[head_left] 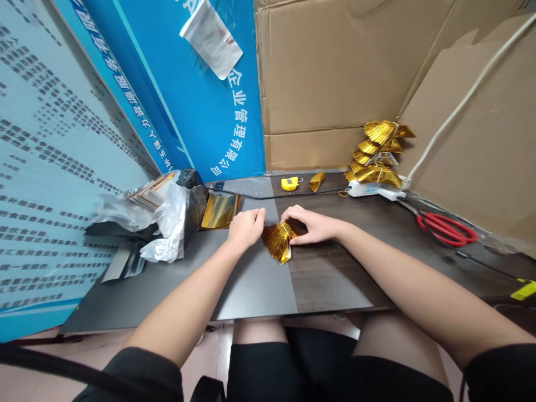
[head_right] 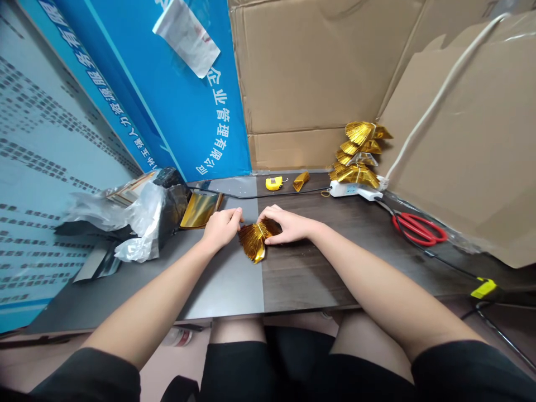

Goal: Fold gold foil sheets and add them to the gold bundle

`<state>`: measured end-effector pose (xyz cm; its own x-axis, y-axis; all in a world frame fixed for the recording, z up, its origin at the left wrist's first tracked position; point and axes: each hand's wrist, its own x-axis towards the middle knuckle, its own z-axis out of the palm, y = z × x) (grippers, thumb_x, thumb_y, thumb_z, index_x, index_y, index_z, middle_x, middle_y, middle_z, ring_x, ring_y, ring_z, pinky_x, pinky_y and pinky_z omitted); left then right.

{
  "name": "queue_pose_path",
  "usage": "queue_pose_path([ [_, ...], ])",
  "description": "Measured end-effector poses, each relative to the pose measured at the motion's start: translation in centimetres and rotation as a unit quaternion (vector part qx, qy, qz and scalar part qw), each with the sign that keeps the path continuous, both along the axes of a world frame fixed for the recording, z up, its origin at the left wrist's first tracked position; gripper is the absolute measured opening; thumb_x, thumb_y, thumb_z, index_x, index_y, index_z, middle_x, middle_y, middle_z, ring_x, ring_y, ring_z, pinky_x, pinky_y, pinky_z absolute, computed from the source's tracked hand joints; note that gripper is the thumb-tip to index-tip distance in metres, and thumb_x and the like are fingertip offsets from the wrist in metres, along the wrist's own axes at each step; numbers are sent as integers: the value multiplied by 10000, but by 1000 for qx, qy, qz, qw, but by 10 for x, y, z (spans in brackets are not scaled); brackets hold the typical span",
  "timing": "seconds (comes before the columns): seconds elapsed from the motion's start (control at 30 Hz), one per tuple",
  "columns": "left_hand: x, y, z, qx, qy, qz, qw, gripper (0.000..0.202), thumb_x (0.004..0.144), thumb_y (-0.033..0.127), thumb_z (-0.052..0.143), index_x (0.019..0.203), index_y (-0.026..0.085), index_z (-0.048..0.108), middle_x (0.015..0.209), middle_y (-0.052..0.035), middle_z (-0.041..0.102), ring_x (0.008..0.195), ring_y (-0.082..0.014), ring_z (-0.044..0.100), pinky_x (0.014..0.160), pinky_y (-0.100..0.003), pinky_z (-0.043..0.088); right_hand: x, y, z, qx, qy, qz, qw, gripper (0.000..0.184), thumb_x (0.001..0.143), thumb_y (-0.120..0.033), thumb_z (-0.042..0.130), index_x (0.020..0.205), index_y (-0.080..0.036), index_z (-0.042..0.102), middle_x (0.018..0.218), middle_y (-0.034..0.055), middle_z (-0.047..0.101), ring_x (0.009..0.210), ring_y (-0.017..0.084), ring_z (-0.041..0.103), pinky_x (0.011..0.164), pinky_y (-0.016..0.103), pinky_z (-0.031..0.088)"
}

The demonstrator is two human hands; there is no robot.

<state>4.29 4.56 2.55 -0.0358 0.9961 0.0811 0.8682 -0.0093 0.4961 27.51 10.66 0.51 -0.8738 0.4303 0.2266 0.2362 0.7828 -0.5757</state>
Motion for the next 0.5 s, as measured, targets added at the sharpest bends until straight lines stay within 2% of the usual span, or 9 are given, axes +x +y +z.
queue_pose_path([
  [0.1, -1, 0, 1, 7, -9, -24, 1000, 587, 968, 546, 222, 962, 239, 723, 947, -50, 761, 976, -169, 701, 959, -274, 543, -1, -1, -1, 25, 8, -44, 999, 401, 792, -333, 742, 1128, -174, 593, 1052, 77, 624, 979, 231, 574, 887, 400, 505],
  [0.2, 2, -2, -1, 25, -34, -112, 993, 493, 956, 549, 352, 1264, 266, 612, 1275, -53, 662, 1229, -165, 618, 1134, -322, 509, -2, 1, -6, 51, 44, -84, 994, 348, 792, -315, 715, 1089, -178, 595, 1002, 65, 622, 890, 213, 599, 824, 376, 518],
  [0.23, 4, -3, -3, 30, -42, -153, 987, 543, 930, 570, 438, 1378, 274, 522, 1386, -65, 585, 1330, -184, 551, 1204, -366, 474, -2, 2, -8, 59, 61, -95, 992, 351, 788, -315, 712, 1087, -176, 591, 1024, 75, 608, 908, 219, 606, 829, 382, 525],
  [0.3, 9, -6, -8, 32, -47, -224, 973, 827, 840, 601, 621, 1533, 278, 307, 1526, -106, 424, 1468, -254, 401, 1291, -497, 393, -3, 2, -11, 73, 89, -109, 987, 387, 783, -322, 713, 1110, -168, 578, 1126, 115, 566, 1027, 251, 608, 898, 418, 532],
  [0.37, 13, -9, -13, 15, -30, -252, 967, 1007, 778, 567, 723, 1578, 298, 175, 1555, -125, 353, 1491, -303, 342, 1284, -593, 374, -4, 2, -14, 69, 85, -108, 988, 429, 781, -331, 718, 1143, -166, 558, 1191, 140, 547, 1102, 279, 598, 946, 452, 528],
  [0.5, 17, -8, -18, -8, 10, -233, 972, 913, 835, 443, 653, 1583, 299, 150, 1512, -124, 381, 1442, -316, 370, 1239, -646, 397, -1, 1, -13, 26, 9, -90, 996, 558, 795, -323, 717, 1289, -165, 514, 1197, 140, 631, 1077, 294, 626, 941, 476, 530],
])
